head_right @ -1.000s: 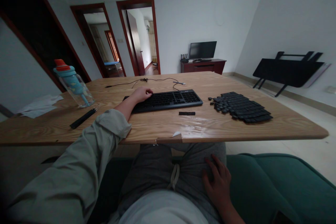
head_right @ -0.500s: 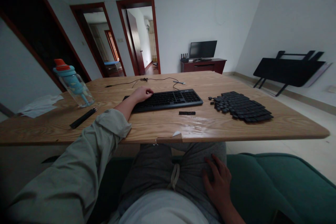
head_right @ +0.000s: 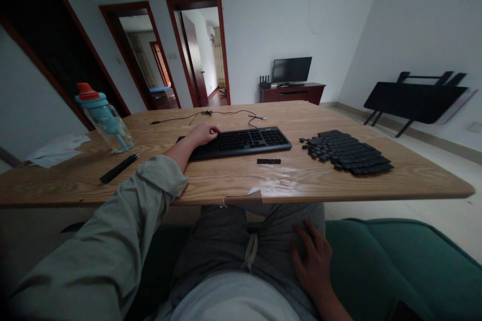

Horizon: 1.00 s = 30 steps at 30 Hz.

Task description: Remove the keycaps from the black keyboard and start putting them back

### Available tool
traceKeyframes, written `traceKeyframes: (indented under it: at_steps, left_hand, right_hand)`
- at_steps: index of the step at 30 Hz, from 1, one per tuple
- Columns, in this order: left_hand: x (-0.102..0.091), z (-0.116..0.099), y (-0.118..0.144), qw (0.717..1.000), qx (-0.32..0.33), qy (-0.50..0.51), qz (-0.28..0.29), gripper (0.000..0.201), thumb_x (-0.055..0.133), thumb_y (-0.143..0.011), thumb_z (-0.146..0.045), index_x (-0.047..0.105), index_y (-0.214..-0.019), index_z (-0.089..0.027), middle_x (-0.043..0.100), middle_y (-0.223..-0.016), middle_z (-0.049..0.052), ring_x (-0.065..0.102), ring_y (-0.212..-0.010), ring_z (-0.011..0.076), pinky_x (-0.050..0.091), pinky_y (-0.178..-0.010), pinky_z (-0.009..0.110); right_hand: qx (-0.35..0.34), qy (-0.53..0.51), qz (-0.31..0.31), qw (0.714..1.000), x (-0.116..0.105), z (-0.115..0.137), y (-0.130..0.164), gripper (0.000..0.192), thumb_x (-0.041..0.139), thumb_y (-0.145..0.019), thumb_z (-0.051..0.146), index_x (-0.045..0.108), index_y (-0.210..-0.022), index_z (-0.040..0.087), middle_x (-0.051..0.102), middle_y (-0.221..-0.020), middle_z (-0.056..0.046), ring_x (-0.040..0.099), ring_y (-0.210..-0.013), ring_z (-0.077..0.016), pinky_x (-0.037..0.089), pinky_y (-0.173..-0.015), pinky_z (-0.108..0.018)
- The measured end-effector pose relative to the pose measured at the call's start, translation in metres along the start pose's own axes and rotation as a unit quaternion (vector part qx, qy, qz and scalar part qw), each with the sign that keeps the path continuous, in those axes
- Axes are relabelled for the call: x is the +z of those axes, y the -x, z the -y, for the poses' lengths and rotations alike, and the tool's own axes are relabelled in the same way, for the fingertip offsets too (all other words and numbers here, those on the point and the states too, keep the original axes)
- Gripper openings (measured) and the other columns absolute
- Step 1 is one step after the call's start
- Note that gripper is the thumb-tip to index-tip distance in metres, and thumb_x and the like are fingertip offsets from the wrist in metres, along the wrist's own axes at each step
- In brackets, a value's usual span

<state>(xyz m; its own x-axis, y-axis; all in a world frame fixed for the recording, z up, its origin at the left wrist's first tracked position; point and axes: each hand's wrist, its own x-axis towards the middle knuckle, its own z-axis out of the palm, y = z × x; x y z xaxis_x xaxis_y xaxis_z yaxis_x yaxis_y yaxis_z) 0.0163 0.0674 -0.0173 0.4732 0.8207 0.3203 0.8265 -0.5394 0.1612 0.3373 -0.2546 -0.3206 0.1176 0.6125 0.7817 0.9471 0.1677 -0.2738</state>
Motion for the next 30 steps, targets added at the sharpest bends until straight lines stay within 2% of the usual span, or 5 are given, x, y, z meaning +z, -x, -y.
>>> traceKeyframes:
  at_steps: [8, 14, 20, 24, 30]
  left_hand:
    - [-0.002, -0.004, 0.002, 1.000, 0.007, -0.012, 0.008, 0.027, 0.060, -0.088, -0.022, 0.079, -0.107, -0.019, 0.078, -0.102, 0.008, 0.069, -0.095, 0.0208, 0.051, -0.089, 0.030]
    - [-0.002, -0.008, -0.001, 0.995, 0.002, -0.098, 0.019, 0.030, 0.058, -0.090, -0.028, 0.079, -0.110, -0.024, 0.077, -0.108, 0.008, 0.068, -0.104, 0.0253, 0.050, -0.093, 0.034]
    - [-0.002, -0.033, 0.010, 0.985, -0.036, -0.152, 0.074, 0.035, 0.061, -0.084, -0.012, 0.078, -0.113, -0.024, 0.075, -0.113, 0.011, 0.067, -0.107, 0.0272, 0.049, -0.094, 0.035]
    - [-0.001, -0.049, 0.015, 0.984, -0.065, -0.145, 0.075, 0.036, 0.057, -0.088, -0.011, 0.076, -0.118, -0.019, 0.073, -0.117, 0.014, 0.065, -0.111, 0.0283, 0.047, -0.098, 0.037]
    - [-0.009, -0.033, 0.020, 0.990, -0.056, -0.118, 0.054, 0.044, 0.055, -0.085, -0.012, 0.073, -0.123, -0.025, 0.071, -0.123, 0.009, 0.064, -0.113, 0.0250, 0.048, -0.098, 0.033]
  right_hand:
    - [-0.003, 0.011, 0.007, 1.000, 0.000, 0.000, 0.000, 0.033, 0.052, -0.093, 0.037, 0.060, -0.122, 0.022, 0.055, -0.136, -0.014, 0.057, -0.115, -0.0332, 0.046, -0.093, -0.053]
    - [-0.007, 0.009, 0.002, 1.000, -0.001, 0.000, -0.001, 0.033, 0.052, -0.093, 0.036, 0.059, -0.122, 0.023, 0.055, -0.136, -0.014, 0.057, -0.116, -0.0326, 0.045, -0.094, -0.053]
    - [0.004, 0.006, 0.006, 1.000, 0.000, 0.001, -0.002, 0.033, 0.054, -0.092, 0.037, 0.061, -0.121, 0.022, 0.056, -0.135, -0.014, 0.056, -0.117, -0.0327, 0.044, -0.096, -0.053]
    - [0.011, 0.002, 0.008, 1.000, -0.002, 0.002, -0.004, 0.033, 0.054, -0.092, 0.037, 0.062, -0.120, 0.021, 0.056, -0.135, -0.015, 0.055, -0.119, -0.0328, 0.043, -0.098, -0.054]
    - [0.000, 0.001, 0.001, 1.000, -0.002, 0.002, -0.003, 0.033, 0.055, -0.091, 0.035, 0.062, -0.121, 0.022, 0.056, -0.135, -0.014, 0.055, -0.118, -0.0318, 0.044, -0.097, -0.052]
